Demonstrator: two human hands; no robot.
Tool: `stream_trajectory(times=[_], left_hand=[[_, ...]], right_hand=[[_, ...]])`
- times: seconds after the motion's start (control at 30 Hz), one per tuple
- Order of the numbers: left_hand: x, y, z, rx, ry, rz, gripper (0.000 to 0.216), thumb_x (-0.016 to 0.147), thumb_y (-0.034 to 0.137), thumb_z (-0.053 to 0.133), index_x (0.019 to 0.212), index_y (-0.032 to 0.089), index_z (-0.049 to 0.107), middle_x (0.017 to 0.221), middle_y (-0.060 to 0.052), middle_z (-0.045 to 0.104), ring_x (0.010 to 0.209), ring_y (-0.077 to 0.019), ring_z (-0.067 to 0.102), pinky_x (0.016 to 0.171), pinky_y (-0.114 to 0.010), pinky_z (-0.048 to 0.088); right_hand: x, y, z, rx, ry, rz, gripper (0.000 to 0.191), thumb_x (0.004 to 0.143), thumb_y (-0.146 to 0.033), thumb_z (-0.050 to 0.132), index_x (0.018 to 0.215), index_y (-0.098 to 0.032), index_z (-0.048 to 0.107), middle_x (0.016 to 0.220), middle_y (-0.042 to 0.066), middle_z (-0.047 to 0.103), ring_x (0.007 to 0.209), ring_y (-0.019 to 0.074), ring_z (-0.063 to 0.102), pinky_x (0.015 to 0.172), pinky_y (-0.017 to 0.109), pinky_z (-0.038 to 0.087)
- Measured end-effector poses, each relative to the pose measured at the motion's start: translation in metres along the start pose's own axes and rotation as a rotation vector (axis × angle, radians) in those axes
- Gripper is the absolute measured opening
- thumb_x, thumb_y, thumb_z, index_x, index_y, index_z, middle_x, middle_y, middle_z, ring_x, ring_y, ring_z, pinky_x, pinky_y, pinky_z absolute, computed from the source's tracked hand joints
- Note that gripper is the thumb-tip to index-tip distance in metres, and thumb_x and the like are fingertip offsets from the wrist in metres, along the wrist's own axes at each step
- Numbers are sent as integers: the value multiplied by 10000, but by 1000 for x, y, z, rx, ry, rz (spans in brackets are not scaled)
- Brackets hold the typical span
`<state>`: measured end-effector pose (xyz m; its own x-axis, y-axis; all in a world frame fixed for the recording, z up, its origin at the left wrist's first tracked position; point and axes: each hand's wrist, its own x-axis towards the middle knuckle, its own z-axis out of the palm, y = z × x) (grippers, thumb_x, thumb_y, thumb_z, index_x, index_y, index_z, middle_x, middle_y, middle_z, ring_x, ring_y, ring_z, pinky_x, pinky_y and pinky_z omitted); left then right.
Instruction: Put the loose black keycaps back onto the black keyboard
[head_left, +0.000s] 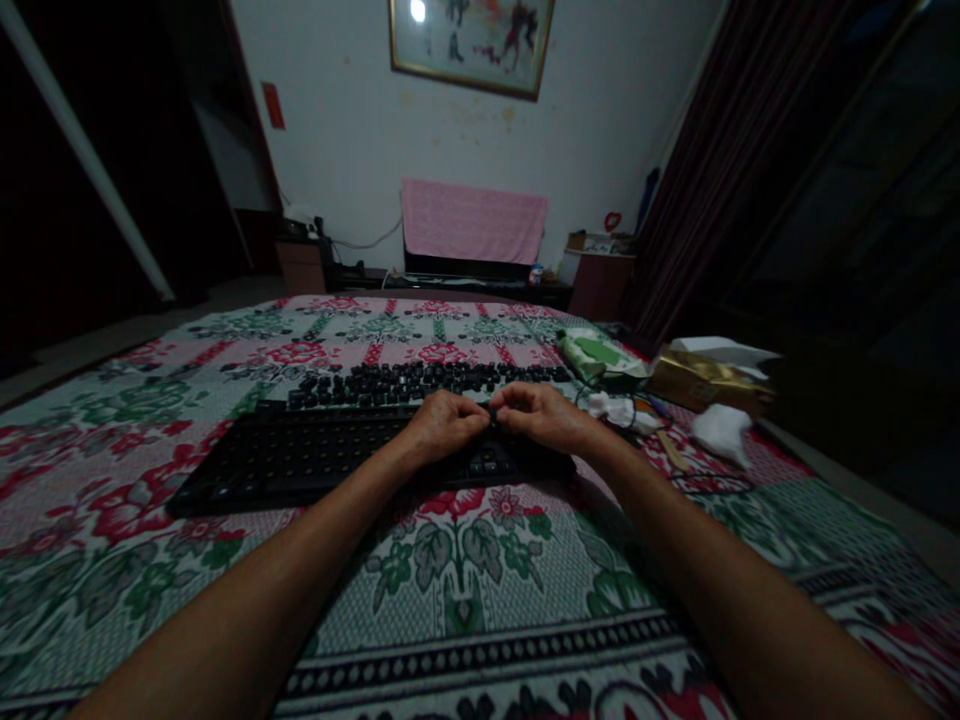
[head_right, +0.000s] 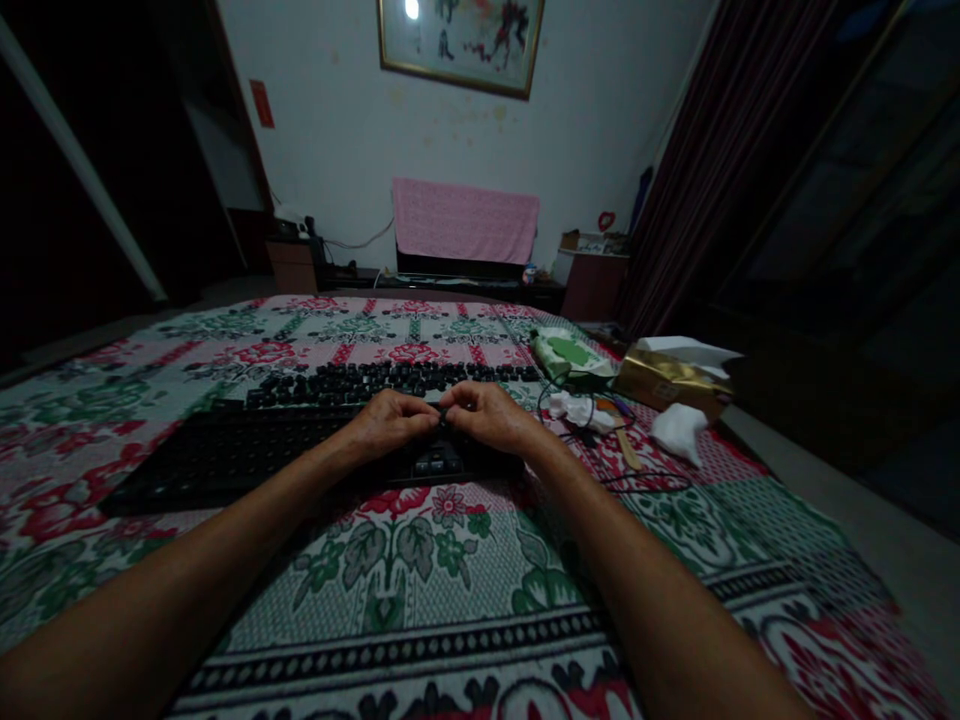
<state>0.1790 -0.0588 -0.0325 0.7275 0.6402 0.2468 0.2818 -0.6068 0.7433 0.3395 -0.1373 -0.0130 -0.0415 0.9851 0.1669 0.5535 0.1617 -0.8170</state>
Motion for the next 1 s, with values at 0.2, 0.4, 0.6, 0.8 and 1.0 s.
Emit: stream_trajectory(times=[0.2,0.4,0.6,0.8,1.0], left_hand=[[-2,4,-2,31,-3,19,288,654,315,451,734,141,666,539,20,549,488,-71,433,462,-172,306],[-4,9,-3,89,6,32,258,646,288,455,705,156,669,538,19,558,498,-77,455,476,-172,317],[-4,10,-2,97,-16,-70,240,625,285,460,631,138,650,472,11,529,453,-78,448,424,-176,287],[-4,17,-5,-65,-44,-263,240,607,293,469,610,112,626,449,4,508,384,-71,412,369,-177,280],[-4,19,-6,-106,-25,-306,226,600,293,487,598,105,613,465,-4,524,394,-70,422,370,-170,300]], right_hand=[[0,-2,0,4,-4,-22,180,683,-229,505,847,-160,529,698,-4,533,602,82,477,555,211,378],[-1,-7,1,-27,-16,-11,179,685,-230,502,843,-151,533,693,-5,543,600,81,481,559,208,380],[-1,-7,5,-113,22,-49,158,693,-222,492,820,-148,552,723,3,555,640,87,493,587,211,391],[0,-4,6,-98,-4,-73,210,660,-202,523,861,-143,544,763,12,579,688,99,528,628,224,406],[-6,-18,7,-467,88,-174,208,639,-189,550,840,-176,600,778,20,585,697,119,516,639,234,379]])
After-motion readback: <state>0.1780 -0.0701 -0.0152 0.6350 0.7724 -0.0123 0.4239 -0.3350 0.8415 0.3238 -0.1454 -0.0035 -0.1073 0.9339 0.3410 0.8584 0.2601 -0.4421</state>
